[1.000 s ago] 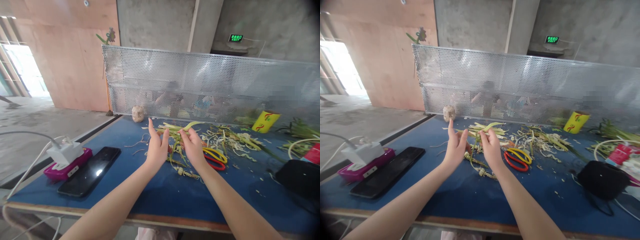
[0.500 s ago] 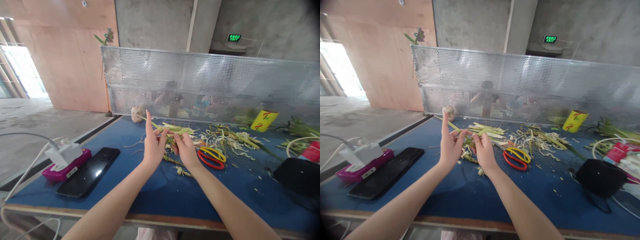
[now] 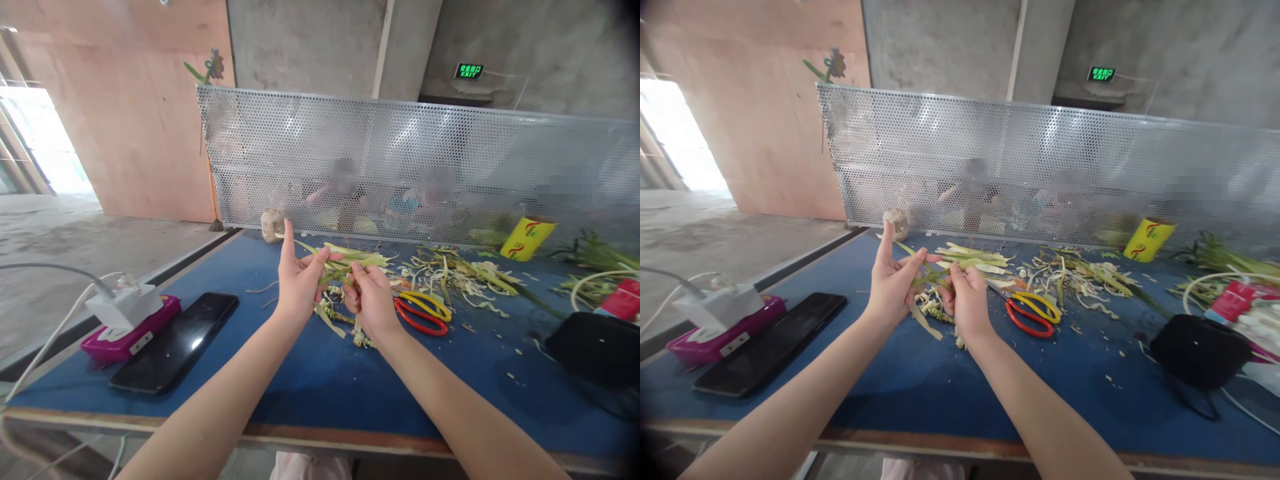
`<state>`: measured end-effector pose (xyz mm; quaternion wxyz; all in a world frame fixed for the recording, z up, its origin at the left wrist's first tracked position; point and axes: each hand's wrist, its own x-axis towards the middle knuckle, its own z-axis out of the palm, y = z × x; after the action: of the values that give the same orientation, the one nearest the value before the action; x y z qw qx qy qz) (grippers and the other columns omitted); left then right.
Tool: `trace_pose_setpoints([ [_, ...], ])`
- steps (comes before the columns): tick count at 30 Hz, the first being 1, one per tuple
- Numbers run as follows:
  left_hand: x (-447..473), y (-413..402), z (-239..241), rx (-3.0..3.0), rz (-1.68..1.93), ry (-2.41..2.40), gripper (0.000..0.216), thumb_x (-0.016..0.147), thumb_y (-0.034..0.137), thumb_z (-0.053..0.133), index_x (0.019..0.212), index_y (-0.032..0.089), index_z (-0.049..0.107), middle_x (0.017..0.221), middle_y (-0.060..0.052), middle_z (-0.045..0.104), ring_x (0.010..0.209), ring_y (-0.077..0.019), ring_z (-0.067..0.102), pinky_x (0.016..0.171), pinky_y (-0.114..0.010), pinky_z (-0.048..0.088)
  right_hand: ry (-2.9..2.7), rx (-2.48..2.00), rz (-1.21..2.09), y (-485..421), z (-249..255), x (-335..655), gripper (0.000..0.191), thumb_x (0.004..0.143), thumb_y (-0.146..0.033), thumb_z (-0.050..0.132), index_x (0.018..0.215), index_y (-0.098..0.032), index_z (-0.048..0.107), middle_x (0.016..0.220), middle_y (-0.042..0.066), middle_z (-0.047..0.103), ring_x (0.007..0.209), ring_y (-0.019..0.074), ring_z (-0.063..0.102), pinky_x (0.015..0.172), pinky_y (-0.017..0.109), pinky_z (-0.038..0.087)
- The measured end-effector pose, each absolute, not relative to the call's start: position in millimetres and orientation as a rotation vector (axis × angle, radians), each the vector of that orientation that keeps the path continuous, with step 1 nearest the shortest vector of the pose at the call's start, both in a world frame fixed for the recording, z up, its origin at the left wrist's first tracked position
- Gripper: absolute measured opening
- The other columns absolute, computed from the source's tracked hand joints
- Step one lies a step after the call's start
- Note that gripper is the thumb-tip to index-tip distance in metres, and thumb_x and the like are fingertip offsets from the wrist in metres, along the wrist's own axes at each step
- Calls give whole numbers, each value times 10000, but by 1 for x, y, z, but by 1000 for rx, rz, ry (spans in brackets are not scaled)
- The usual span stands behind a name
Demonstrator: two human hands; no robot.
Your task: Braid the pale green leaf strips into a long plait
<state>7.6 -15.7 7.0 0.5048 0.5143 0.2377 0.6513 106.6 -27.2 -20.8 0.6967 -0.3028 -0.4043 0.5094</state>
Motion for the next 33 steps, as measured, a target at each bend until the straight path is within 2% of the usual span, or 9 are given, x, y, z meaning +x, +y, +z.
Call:
trace_pose_setpoints([
  [8,5,-20,10,1250,1611,533,792,792,208,547,1367,341,19,779,-36,670,250,17,286,269,-143,250,-895,-679,1211,-26,-21,104,312,785,-358,505,583,-198,331,340,-100,360,272,23,223,294,146,138],
  [13,2,-18,2,1440,1521,565,895,805,238,528,1321,382,-189,983,-69,640,291,10,355,274,-140,334,-1095,-713,1007,-24,-22,118,248,801,-406,488,689,-212,383,395,-93,416,313,47,324,314,156,203],
  [16,4,-18,-2,1513,1430,622,1065,718,213,635,1304,364,-242,1060,-89,604,345,-4,428,299,-151,391,-1225,-779,830,-27,-20,123,209,816,-406,464,747,-213,425,426,-80,445,358,69,403,346,174,274],
  [20,7,-20,-4,1582,1417,722,1057,681,213,666,1350,324,-145,885,-52,644,346,-21,428,288,-144,355,-1365,-885,640,-29,-17,127,189,835,-381,428,781,-212,492,502,-49,504,417,100,467,426,225,364],
  [23,7,-21,-4,1588,1445,736,1008,695,206,647,1362,315,-101,837,-37,640,340,-19,405,292,-148,342,-1401,-962,352,-30,-15,130,179,822,-335,456,755,-208,563,652,1,579,612,142,542,594,280,416],
  [25,7,-20,-4,1592,1454,736,992,695,192,641,1366,315,-79,833,-32,636,340,-18,392,301,-154,345,-1391,-970,223,-30,-13,131,170,806,-310,482,736,-211,602,755,26,593,756,170,541,687,308,408],
  [28,8,-18,-5,1625,1445,748,965,699,176,630,1372,309,-48,808,-23,630,341,-16,377,312,-157,341,-1345,-979,252,-29,-14,132,180,792,-304,498,726,-211,638,812,41,581,836,185,523,706,313,401],
  [33,6,-14,-8,1641,1382,765,941,715,204,620,1373,299,-47,773,-9,610,331,-17,392,310,-158,345,-1293,-958,475,-20,-18,135,227,787,-365,500,710,-201,637,750,23,581,741,159,539,660,284,403],
])
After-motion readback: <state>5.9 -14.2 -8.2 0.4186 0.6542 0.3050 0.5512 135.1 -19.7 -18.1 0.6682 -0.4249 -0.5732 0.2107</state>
